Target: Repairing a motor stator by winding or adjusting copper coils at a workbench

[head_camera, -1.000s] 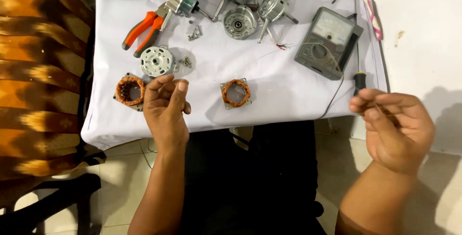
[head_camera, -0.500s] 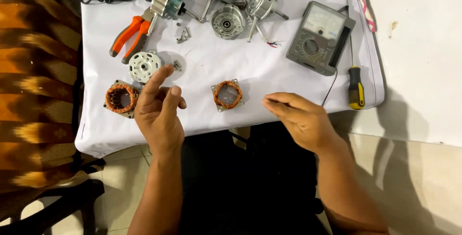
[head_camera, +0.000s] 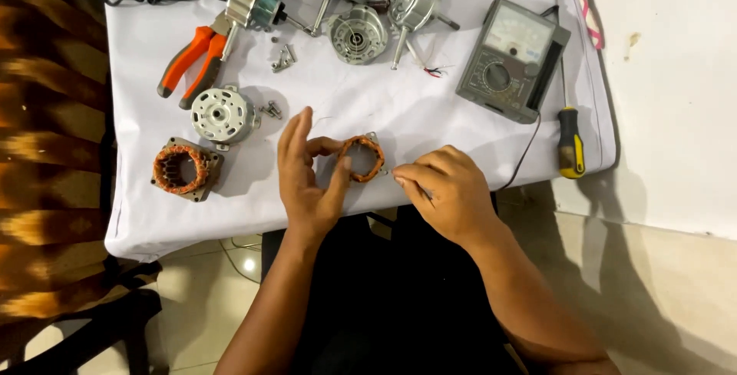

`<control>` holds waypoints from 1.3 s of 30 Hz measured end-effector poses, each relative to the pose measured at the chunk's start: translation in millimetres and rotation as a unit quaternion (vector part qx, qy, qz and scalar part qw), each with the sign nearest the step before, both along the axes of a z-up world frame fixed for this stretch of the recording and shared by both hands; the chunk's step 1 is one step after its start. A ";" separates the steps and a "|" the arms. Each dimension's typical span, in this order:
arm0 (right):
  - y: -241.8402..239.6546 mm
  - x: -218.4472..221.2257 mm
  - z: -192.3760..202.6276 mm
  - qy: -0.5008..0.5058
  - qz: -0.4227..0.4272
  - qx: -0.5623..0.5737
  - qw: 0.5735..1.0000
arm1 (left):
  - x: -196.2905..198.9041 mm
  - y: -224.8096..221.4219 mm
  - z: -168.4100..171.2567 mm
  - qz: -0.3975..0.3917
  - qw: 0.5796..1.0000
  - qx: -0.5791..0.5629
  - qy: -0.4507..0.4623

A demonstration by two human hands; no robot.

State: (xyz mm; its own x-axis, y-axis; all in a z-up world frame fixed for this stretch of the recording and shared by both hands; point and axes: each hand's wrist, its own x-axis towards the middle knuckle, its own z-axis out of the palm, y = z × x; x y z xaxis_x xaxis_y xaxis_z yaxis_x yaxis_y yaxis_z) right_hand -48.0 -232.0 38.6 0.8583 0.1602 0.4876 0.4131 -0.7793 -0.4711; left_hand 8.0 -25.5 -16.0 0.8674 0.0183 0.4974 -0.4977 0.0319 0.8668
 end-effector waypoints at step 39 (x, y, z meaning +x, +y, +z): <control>18.6 -2.4 -3.7 0.008 -0.052 0.020 0.998 | 0.8 -11.8 61.2 -0.069 0.858 0.507 -0.045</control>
